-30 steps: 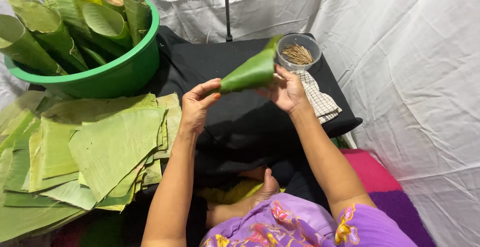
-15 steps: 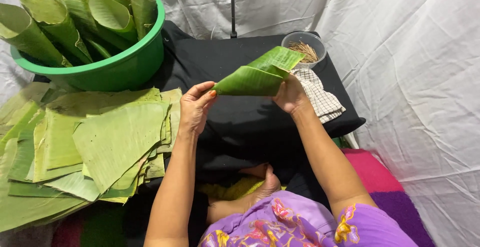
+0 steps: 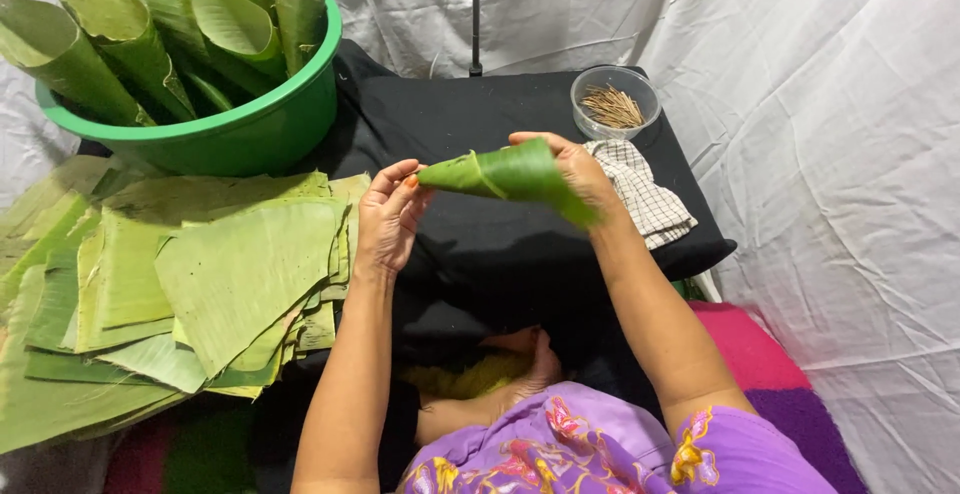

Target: Cleaning banana leaves with a cloth and folding them into cone shapes for food packaging.

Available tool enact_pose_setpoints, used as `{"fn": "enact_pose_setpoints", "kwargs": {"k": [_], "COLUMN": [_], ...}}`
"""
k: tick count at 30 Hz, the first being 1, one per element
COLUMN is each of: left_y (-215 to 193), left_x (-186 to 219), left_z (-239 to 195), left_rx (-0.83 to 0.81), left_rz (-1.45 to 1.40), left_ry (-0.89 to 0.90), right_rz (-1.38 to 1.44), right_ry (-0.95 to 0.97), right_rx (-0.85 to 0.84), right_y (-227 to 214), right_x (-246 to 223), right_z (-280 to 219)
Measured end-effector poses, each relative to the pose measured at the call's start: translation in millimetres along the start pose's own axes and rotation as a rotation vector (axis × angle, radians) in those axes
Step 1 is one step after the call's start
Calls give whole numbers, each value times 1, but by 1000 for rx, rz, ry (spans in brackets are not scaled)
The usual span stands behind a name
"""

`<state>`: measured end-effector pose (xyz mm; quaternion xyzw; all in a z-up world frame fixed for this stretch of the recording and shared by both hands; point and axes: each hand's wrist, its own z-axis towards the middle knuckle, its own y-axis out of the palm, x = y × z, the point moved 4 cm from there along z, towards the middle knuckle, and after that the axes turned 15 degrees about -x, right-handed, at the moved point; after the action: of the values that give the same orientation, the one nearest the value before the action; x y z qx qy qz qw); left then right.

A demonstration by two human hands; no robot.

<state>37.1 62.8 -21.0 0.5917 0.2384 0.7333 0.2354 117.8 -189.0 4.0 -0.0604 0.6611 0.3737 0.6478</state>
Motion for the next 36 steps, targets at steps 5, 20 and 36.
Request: {"fn": "enact_pose_setpoints", "kwargs": {"k": [5,20,36], "left_y": [-19,-30,-75], "left_x": [-8,22,56], "left_z": [2,-3,-10], "left_rx": [20,112,112], "left_rz": [12,-50,-158], "left_ry": [-33,224,333], "right_rz": [35,348,503], "right_ry": [-31,64,-169], "right_rx": [84,97,254], "right_y": [-5,-6,57], "right_x": [0,33,47], "right_z": [5,-3,59]}}
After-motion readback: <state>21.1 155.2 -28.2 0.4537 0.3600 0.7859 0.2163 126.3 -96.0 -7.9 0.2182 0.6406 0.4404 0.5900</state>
